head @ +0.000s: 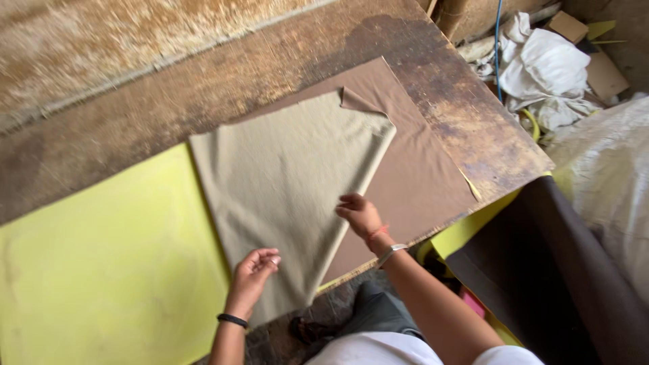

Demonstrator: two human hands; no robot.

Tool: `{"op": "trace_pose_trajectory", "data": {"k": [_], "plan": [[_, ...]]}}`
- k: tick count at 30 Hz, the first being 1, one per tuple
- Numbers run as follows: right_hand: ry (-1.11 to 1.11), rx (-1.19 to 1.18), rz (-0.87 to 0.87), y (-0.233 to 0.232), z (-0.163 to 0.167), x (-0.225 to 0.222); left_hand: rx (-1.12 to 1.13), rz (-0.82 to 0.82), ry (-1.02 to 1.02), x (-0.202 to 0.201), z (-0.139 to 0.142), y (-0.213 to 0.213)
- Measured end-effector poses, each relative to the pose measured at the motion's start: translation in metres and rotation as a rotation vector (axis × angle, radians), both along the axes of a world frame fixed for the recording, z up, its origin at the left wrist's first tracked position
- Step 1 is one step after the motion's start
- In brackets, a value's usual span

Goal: The person lays a foam sheet on the work table, sprays adhesive onto the foam with a spray gun, then unrolls a fabric sheet over the glued foam and smooths it flat by hand. They then use a hand saw blade to trim the foam edge and lift the covered foam panel away.

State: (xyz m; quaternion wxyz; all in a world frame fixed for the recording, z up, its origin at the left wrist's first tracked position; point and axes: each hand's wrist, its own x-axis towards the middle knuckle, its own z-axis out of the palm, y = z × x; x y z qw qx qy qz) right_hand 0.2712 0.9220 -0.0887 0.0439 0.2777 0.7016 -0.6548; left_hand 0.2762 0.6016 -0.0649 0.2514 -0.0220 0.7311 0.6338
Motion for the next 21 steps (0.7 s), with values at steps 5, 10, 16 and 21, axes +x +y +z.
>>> {"op": "trace_pose_trajectory", "data": {"k": [5,10,16,21], "plan": [[-0.07,-0.123,-0.157,0.085,-0.025,-0.035,-0.136,-0.013,-0.088,0.007,0.012,0.024],[0.064,0.08,-0.192,0.18,-0.045,-0.127,-0.176,0.174,-0.028,0.006,0.011,0.063],[-0.297,0.113,0.452,0.181,-0.033,-0.192,-0.209,0.235,0.034,0.014,0.025,0.13],[-0.153,0.08,0.815,0.109,0.014,-0.18,-0.413,0.164,0.191,0.015,0.047,0.183]]}}
